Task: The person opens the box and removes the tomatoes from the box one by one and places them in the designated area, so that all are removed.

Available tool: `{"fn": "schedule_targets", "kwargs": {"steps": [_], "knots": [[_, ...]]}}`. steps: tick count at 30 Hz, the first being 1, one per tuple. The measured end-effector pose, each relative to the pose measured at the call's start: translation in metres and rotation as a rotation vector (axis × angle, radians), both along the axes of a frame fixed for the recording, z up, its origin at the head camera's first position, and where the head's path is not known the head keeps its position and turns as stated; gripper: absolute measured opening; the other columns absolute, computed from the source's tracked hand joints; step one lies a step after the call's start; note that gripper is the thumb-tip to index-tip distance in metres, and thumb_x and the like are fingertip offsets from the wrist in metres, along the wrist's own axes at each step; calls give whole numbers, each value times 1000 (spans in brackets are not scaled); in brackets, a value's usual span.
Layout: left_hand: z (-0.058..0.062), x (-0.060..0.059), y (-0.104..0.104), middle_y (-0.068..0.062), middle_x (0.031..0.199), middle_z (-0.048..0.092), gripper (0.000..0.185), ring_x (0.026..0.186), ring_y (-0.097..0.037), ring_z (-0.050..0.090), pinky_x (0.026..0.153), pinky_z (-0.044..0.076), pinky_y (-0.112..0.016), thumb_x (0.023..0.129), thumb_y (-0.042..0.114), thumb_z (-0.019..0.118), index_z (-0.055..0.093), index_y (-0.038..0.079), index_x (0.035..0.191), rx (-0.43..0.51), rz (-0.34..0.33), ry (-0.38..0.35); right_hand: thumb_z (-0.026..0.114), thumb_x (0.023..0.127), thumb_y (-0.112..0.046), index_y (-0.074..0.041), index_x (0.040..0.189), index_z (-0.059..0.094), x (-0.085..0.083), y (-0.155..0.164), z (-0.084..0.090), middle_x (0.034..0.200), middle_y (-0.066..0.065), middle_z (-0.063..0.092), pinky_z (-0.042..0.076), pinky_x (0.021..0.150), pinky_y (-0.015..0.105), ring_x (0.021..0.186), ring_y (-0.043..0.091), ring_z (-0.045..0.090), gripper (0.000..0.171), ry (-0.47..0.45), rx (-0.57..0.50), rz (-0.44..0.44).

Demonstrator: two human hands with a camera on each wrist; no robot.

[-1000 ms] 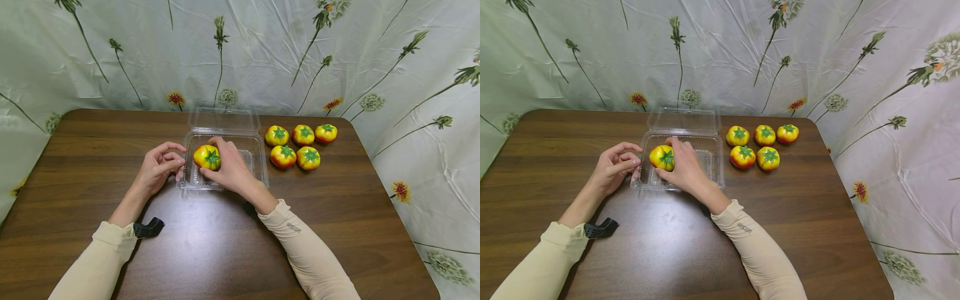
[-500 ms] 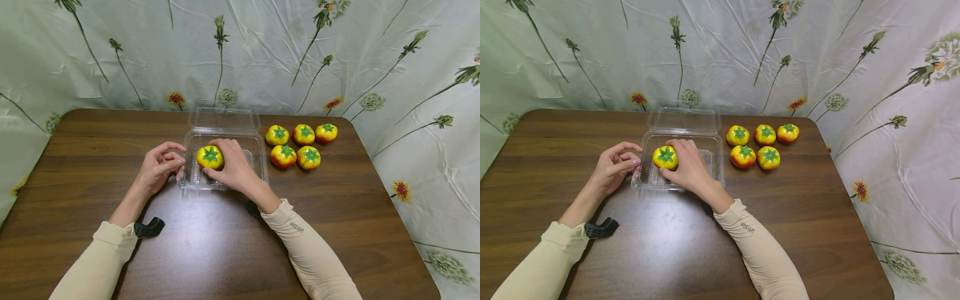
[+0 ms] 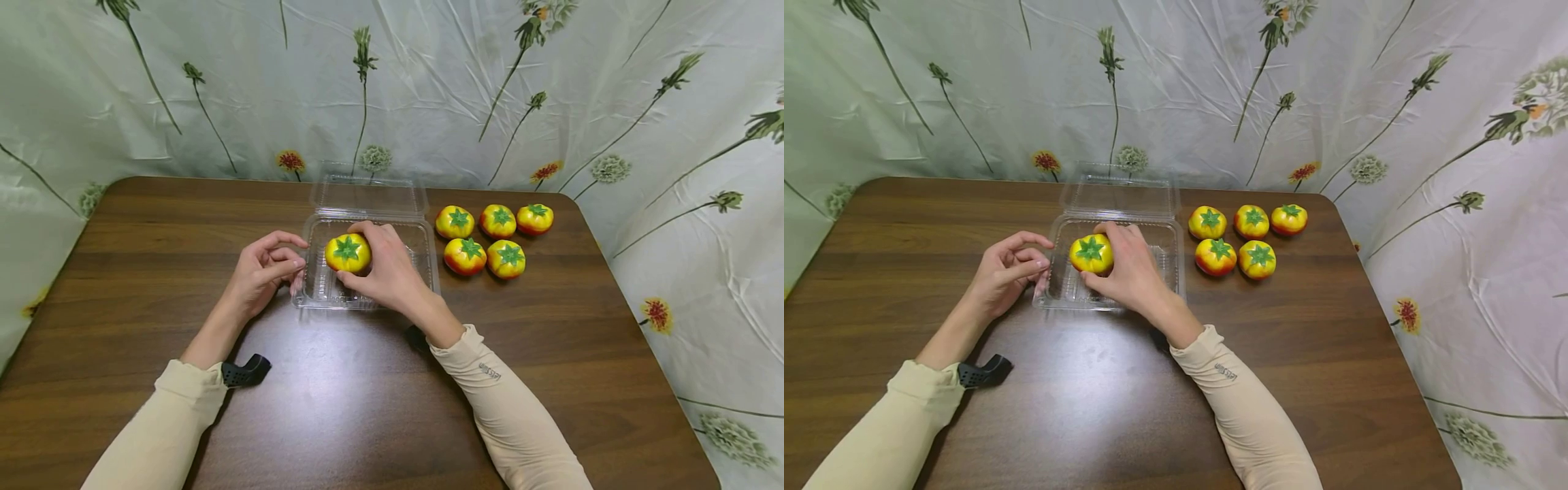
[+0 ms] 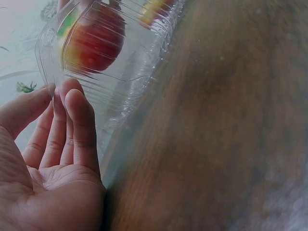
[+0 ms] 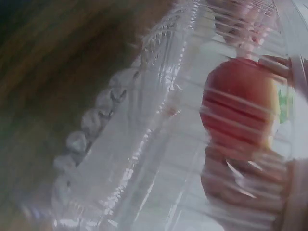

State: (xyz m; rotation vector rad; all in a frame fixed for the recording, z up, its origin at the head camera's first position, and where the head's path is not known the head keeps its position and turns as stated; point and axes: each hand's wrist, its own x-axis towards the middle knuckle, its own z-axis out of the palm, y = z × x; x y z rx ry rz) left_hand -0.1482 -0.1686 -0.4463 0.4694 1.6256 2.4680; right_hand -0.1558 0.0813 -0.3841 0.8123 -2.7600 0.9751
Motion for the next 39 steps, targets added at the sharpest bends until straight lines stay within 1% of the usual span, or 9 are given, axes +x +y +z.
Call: {"fn": "schedule_targets", "kwargs": {"steps": [6, 15, 18, 23, 26, 29, 32, 35, 39], "knots": [[0, 0, 0, -14, 73, 67, 24, 51, -24, 59, 45, 51, -30, 92, -17, 51, 51, -11, 116, 0, -2, 2, 82, 76, -34, -13, 127, 55, -1, 6, 4, 117, 0, 64, 48, 90, 36, 107, 18, 50, 62, 28, -19, 0], [-2, 0, 0, -14, 73, 66, 25, 51, -24, 59, 45, 51, -31, 92, -18, 51, 51, -12, 116, 13, -8, 13, 82, 76, -36, -13, 128, 57, -5, 23, 5, 122, 0, 64, 45, 93, 41, 110, 20, 51, 63, 61, -39, -18], [-2, -1, 0, -14, 73, 66, 25, 51, -24, 59, 45, 51, -31, 91, -19, 51, 50, -12, 116, 17, -9, 17, 82, 76, -35, -14, 129, 57, -6, 30, 7, 122, -1, 64, 45, 89, 40, 108, 19, 51, 62, 63, -44, -32], [-2, -1, 0, -14, 73, 67, 25, 51, -24, 60, 45, 51, -30, 91, -19, 51, 51, -12, 115, 19, -7, 15, 81, 77, -34, -15, 129, 56, -9, 44, 12, 121, -1, 62, 46, 82, 32, 103, 17, 50, 61, 62, -73, -57], [-1, 0, 0, -14, 73, 67, 25, 51, -23, 60, 45, 51, -30, 91, -19, 51, 51, -12, 115, 17, -5, 14, 81, 77, -34, -14, 130, 56, -10, 52, 16, 120, 0, 63, 46, 80, 32, 101, 18, 49, 62, 81, -88, -80], [-1, 0, 0, -14, 73, 67, 25, 52, -23, 60, 45, 51, -30, 91, -19, 52, 51, -12, 115, 18, -6, 14, 82, 77, -34, -14, 130, 56, -11, 62, 20, 119, 1, 63, 47, 79, 34, 100, 19, 49, 62, 96, -101, -108], [-1, 0, 0, -14, 74, 67, 25, 52, -24, 61, 45, 51, -31, 91, -19, 52, 51, -12, 116, 19, -9, 14, 82, 77, -36, -15, 131, 56, -12, 73, 22, 120, 2, 63, 46, 78, 36, 99, 19, 49, 63, 93, -103, -143], [-1, 0, 0, -14, 75, 67, 26, 52, -24, 61, 45, 51, -31, 91, -18, 52, 51, -12, 116, 20, -11, 16, 82, 77, -36, -16, 132, 56, -12, 84, 23, 121, 2, 61, 47, 79, 36, 99, 19, 49, 64, 81, -100, -178], [-1, 1, 0, -14, 75, 67, 26, 52, -24, 61, 44, 51, -31, 91, -19, 52, 50, -13, 116, 24, -13, 19, 82, 77, -36, -17, 133, 55, -12, 98, 23, 124, 3, 60, 47, 84, 38, 103, 20, 50, 64, 65, -91, -218]]}}
